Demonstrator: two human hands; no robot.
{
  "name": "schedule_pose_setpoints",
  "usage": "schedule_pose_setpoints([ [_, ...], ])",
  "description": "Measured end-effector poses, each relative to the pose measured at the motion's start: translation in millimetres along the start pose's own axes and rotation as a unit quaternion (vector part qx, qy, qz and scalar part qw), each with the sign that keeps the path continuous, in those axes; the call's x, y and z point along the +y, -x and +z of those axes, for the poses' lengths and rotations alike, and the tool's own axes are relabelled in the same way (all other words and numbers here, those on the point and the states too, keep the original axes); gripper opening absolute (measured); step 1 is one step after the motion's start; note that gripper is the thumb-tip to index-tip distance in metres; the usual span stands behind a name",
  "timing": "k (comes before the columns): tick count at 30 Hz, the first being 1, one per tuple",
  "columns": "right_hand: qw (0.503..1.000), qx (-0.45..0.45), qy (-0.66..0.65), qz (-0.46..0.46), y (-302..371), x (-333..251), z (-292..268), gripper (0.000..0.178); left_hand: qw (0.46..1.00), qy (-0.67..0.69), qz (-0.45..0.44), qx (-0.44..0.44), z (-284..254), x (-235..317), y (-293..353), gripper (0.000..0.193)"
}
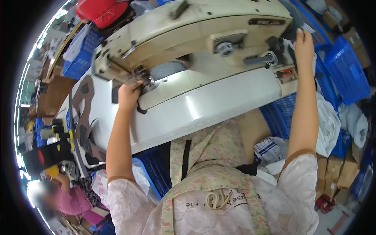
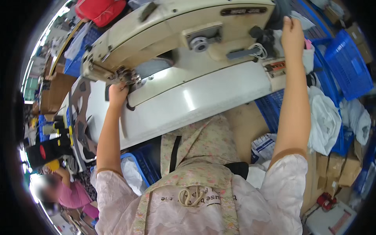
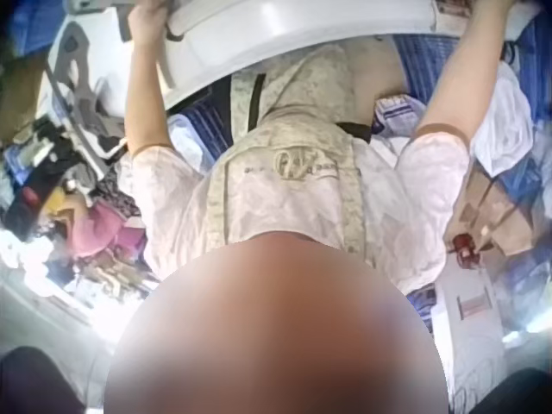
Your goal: The recorder uses a sewing machine to stitch together various shoe components, alternating between different pieces and occasionally using scissors to trim thread.
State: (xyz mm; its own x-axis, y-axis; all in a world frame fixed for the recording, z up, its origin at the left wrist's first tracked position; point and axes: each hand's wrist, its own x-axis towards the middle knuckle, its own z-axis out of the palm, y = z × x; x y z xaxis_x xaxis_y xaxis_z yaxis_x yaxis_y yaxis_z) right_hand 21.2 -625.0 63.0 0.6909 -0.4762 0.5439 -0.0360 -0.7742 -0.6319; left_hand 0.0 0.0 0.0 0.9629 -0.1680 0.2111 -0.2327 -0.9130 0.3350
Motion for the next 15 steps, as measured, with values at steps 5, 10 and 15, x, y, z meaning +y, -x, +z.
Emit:
schedule_pose_setpoints([
  [5,0.993,-0.102,-0.056,0.006,15,12,-50,0.055,0.996,0.082,0.032,0.024,33,-1,-21,0.027],
  [10,0.943,-0.319,0.087,-0.034,80,36,-73,0.019,0.996,0.07,0.056,-0.014,29,-12,-14,0.038],
  [15,0.934,-0.298,0.131,-0.146,100,49,-60,0.018,0.996,0.061,0.056,-0.027,27,-16,-14,0.043],
])
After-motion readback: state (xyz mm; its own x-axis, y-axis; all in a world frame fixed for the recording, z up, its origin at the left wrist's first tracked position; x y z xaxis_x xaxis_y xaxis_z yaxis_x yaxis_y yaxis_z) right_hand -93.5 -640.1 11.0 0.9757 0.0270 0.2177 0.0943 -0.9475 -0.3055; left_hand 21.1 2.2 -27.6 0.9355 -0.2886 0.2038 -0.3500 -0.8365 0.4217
